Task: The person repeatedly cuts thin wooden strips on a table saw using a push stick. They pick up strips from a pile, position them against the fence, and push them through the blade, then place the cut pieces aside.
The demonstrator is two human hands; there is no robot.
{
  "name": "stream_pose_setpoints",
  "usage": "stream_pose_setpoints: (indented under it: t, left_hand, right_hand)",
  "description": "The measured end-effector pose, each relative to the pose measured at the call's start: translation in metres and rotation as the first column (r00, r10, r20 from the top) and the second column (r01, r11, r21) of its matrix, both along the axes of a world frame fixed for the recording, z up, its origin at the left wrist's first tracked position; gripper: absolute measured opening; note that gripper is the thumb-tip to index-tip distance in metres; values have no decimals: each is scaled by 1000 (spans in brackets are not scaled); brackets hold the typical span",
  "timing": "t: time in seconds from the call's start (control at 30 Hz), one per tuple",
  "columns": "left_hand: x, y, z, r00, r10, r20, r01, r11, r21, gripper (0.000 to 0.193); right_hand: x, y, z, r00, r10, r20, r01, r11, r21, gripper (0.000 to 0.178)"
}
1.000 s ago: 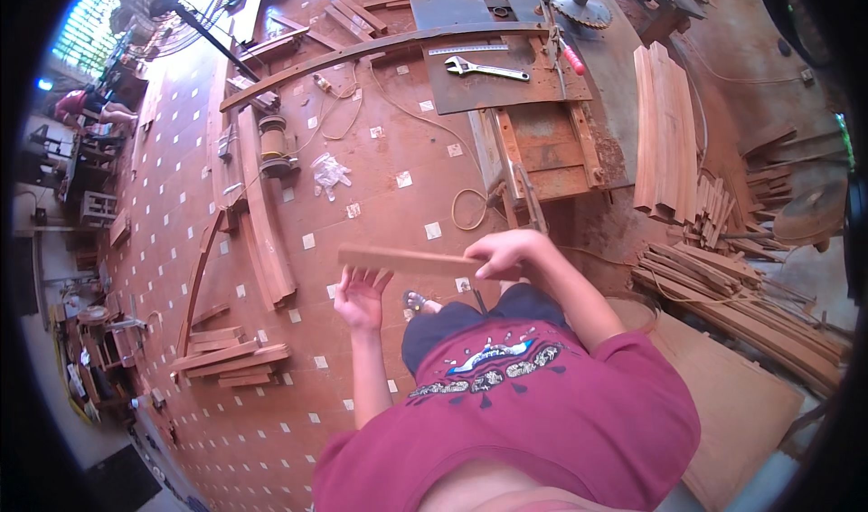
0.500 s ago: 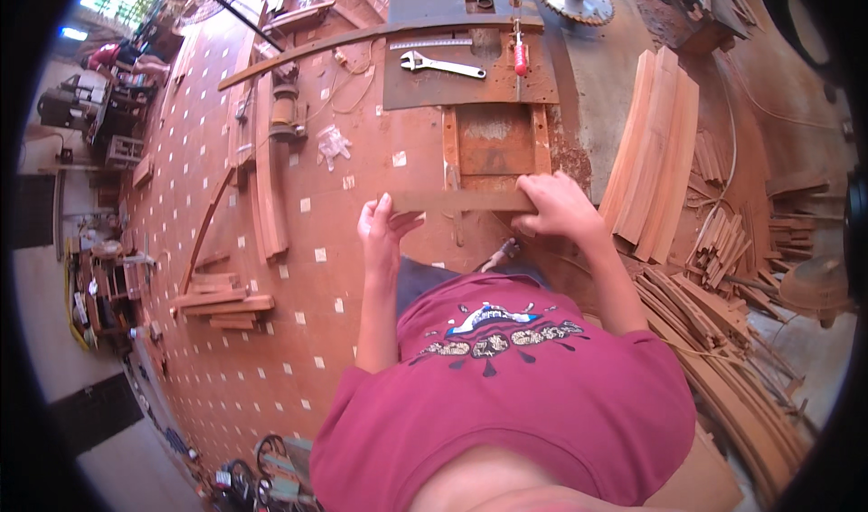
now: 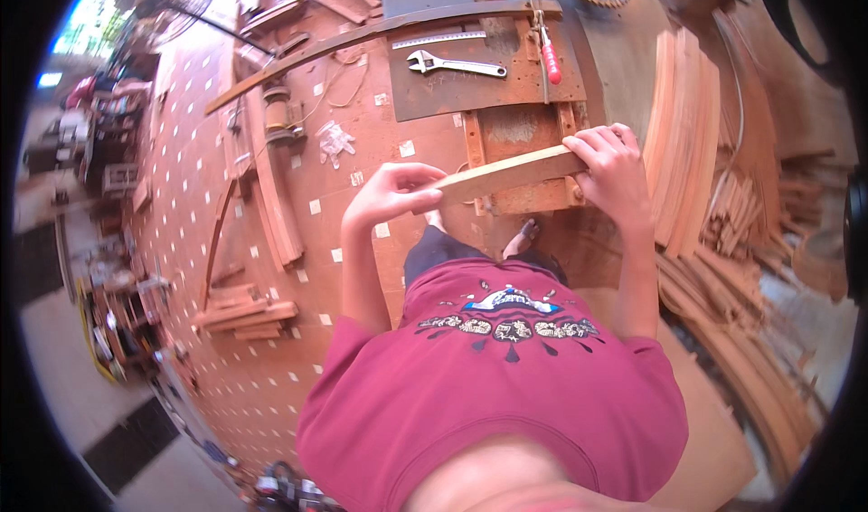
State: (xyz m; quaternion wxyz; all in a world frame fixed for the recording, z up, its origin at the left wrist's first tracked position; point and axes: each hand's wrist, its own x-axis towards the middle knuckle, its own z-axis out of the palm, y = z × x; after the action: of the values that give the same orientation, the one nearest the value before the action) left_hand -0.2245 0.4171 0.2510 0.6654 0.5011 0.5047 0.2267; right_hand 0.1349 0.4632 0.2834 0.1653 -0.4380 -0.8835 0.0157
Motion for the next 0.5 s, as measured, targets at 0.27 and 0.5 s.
stream_pose_setpoints:
  t: [0.27, 0.5]
  left_hand:
    - [1, 64, -29, 777, -137, -614, 490, 743, 455, 36]
    - [-69, 137, -36, 851, 192, -488, 100, 854, 511, 40]
  right_hand:
    - [-83, 13, 4, 984, -162, 73, 162, 987, -3, 44]
    - [-86, -3, 24, 846, -498, -191, 529, 827, 189, 43]
